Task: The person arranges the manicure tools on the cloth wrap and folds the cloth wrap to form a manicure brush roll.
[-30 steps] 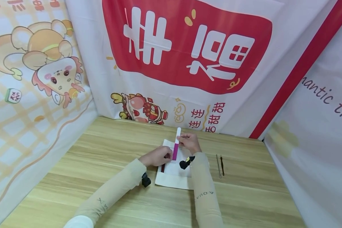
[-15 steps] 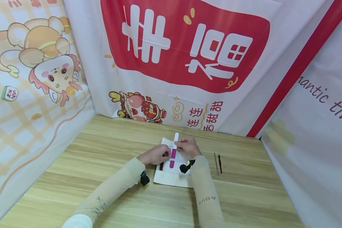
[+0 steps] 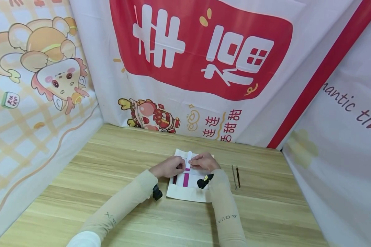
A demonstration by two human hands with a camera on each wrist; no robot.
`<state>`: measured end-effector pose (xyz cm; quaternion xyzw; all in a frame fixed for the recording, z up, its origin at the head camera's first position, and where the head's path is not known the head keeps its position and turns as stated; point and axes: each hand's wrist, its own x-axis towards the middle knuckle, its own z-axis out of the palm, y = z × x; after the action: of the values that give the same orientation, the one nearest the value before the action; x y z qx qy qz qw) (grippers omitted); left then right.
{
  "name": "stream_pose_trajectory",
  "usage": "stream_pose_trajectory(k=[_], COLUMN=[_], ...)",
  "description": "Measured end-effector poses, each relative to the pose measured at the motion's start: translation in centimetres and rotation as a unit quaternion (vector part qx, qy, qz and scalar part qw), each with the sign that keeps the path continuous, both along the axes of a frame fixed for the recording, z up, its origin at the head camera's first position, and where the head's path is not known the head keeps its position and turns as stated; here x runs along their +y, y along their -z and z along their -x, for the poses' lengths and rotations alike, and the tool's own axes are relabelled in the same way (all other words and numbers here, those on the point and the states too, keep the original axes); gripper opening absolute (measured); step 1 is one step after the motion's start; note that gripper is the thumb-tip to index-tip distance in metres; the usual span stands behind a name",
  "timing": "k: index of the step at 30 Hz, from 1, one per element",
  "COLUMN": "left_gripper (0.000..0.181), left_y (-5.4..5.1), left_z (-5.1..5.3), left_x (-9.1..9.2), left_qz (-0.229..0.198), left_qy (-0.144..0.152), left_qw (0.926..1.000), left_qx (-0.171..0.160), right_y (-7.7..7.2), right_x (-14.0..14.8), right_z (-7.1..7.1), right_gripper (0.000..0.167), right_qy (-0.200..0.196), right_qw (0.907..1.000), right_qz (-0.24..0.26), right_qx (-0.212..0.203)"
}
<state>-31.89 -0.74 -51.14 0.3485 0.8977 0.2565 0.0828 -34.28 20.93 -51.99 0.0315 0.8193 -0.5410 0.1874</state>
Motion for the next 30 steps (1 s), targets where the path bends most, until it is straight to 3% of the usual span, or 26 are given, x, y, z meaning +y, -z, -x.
stream_pose_trajectory(k=[10, 17, 20, 25, 30], left_gripper=[0.016, 0.014, 0.014, 0.012, 0.013], left_y=[0.2, 0.0, 0.0, -0.1, -0.4], left_z=[0.1, -0.1, 0.0, -0.1, -0.1], left_x=[0.3, 0.5, 0.6, 0.6, 0.4], left_qz=[0.004, 0.005, 0.006, 0.013, 0.027], left_qy=[0.002, 0.002, 0.003, 0.002, -0.001], left_qw=[1.0, 1.0, 1.0, 0.9999, 0.9996], left_qx=[0.002, 0.003, 0.003, 0.0, 0.002], right_y=[-0.5, -1.0, -1.5, -3.5, -6.9], right_x=[0.3, 0.0, 0.0, 0.7, 2.7], right_z=[-0.2, -0.8, -1.1, -1.4, -1.8], right_gripper=[0.02, 0.018, 0.017, 0.017, 0.024], right_qy=[-0.008, 0.004, -0.001, -0.026, -0.066], right_qw=[0.9975, 0.9964, 0.9967, 0.9958, 0.9909], right_qz=[-0.005, -0.001, -0.025, -0.073, -0.116], right_qx=[-0.071, -0.085, -0.077, -0.049, -0.016])
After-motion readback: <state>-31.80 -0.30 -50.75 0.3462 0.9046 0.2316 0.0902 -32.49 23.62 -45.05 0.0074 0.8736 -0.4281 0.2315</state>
